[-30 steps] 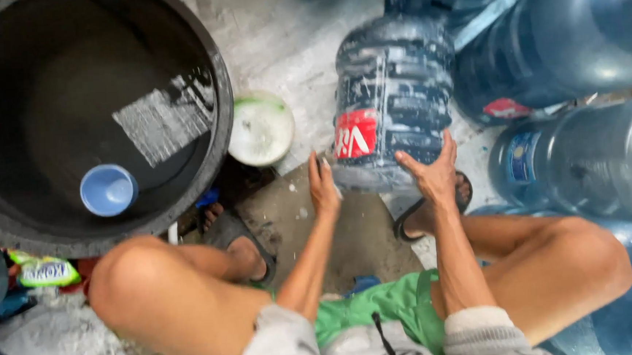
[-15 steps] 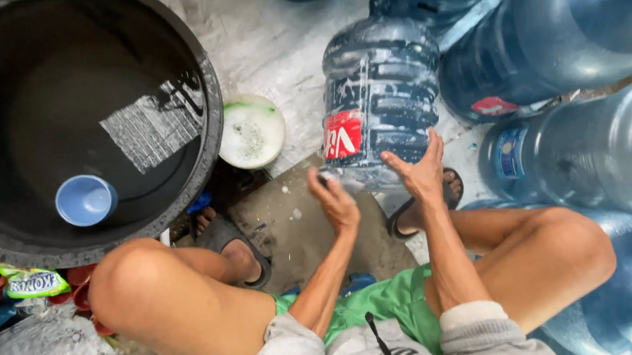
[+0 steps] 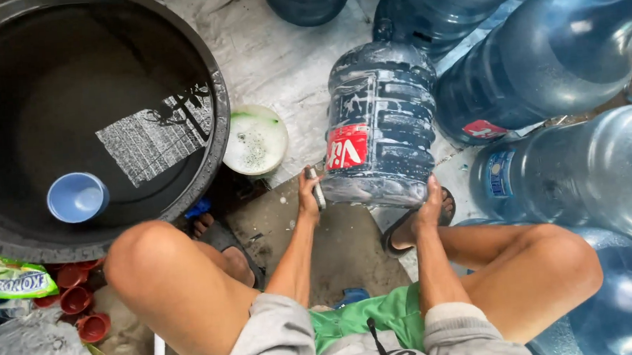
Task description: Scrubbing the exterior of a large plastic water jug with a sponge and soapy water
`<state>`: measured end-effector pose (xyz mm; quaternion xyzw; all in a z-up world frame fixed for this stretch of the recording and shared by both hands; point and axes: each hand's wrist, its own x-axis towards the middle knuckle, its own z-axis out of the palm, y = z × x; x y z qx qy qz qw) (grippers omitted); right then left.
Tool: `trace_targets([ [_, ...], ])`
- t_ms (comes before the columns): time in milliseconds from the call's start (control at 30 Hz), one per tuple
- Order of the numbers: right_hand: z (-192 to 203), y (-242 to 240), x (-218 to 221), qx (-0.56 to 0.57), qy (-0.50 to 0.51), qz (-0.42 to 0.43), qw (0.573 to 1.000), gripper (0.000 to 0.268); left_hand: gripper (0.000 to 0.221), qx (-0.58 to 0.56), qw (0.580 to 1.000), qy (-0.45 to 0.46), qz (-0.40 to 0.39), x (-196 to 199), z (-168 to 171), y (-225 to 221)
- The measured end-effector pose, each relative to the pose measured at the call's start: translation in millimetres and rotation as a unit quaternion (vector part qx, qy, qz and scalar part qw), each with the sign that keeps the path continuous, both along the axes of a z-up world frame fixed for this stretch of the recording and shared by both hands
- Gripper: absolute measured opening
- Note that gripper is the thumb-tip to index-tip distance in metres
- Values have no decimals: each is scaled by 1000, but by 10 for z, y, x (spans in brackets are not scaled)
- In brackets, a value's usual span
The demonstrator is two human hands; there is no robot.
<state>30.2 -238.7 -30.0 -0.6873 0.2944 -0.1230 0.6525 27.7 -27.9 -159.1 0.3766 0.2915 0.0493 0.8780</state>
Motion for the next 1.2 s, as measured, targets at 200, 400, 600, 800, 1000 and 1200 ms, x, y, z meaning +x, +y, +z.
trace_targets([
  [200, 103, -222, 136, -117, -91, 108, 983, 40, 66, 88, 996, -16, -18, -63, 679, 62],
  [400, 1154, -64, 312, -165, -196, 236, 938, 60, 69, 233, 971, -15, -47, -166, 1699, 385],
  [600, 2197, 146, 248, -150, -243, 272, 919, 76, 75, 325, 943, -56, -43, -214, 2979, 627],
  [800, 2299, 40, 456, -2, -277, 293, 915, 68, 81, 426, 897, -39, -114, -166, 3674, 701],
  [1000, 2632, 142, 644, -79, -159, 316, 932, 75, 87, 476, 865, -19, -158, 133, 3781, 626],
  [1200, 2661, 222, 767, -52, -198, 311, 928, 79, 85, 400, 907, -47, -123, 205, 3980, 631],
])
